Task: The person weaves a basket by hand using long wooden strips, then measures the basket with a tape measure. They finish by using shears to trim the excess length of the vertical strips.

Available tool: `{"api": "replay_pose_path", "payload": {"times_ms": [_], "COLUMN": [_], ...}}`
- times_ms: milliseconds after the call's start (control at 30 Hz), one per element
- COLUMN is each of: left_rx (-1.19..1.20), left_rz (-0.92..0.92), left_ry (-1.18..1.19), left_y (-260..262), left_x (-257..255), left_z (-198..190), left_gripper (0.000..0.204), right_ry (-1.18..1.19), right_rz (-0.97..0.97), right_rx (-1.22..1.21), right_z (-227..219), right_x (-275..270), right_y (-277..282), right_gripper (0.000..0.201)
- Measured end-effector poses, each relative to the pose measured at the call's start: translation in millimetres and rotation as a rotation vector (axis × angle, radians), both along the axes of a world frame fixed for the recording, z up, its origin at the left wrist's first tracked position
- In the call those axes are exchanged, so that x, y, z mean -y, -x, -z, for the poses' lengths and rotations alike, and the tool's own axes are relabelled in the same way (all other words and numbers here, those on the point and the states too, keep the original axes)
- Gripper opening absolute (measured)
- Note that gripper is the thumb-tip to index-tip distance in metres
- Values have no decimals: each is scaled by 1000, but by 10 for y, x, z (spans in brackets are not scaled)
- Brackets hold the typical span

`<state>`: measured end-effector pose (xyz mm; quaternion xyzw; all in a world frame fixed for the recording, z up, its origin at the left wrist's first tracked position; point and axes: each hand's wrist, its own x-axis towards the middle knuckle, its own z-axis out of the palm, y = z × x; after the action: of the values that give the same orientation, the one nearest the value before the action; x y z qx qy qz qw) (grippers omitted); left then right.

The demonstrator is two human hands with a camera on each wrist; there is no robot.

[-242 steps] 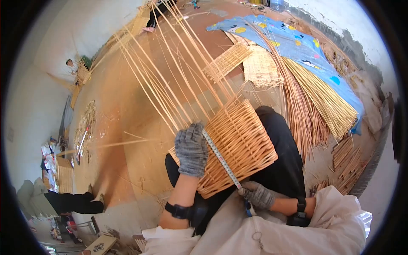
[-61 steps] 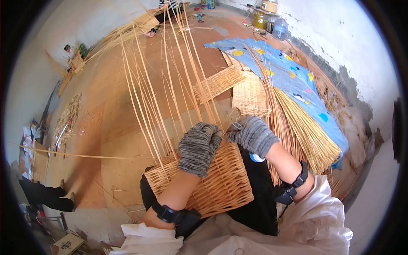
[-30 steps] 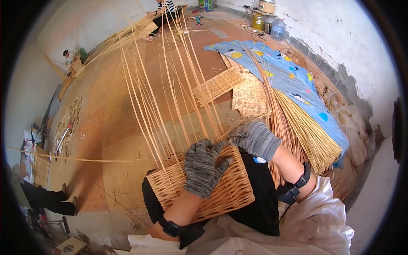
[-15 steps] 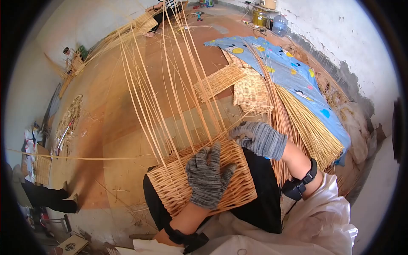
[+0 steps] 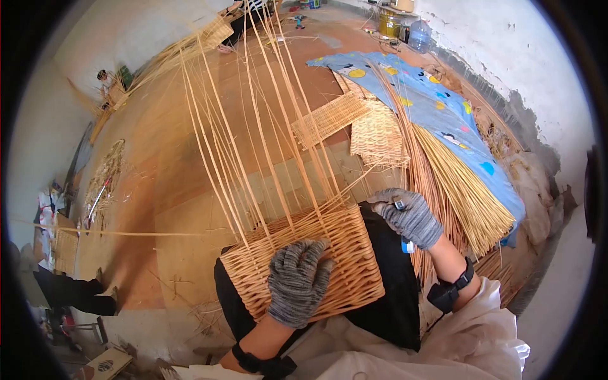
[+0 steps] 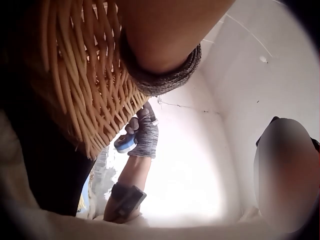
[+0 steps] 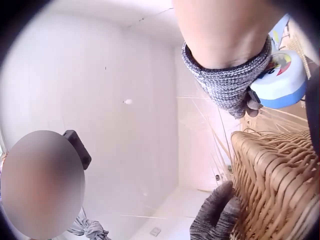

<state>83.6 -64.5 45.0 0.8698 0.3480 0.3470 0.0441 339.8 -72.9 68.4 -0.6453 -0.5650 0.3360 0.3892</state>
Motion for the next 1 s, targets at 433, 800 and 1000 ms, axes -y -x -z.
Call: {"api": "replay_pose_path", "payload": {"times_ms": [433, 800, 1000], "left_rx": [18, -12, -227], "left_rz": [-140, 84, 69], "left_ry": [-4, 252, 475], "left_y": [-129, -283, -511], "left_x": [-291, -461, -580], "left_z": [-98, -284, -478], "left_gripper": [48, 35, 29], "right_ry": [90, -248, -537], "right_rz": [-133, -216, -297], "right_rx": [-27, 199, 164], "right_z": [70, 354, 418], "right_x": [-370, -500, -580], "right_y": [107, -1, -49], "right_gripper": [28, 24, 16]}}
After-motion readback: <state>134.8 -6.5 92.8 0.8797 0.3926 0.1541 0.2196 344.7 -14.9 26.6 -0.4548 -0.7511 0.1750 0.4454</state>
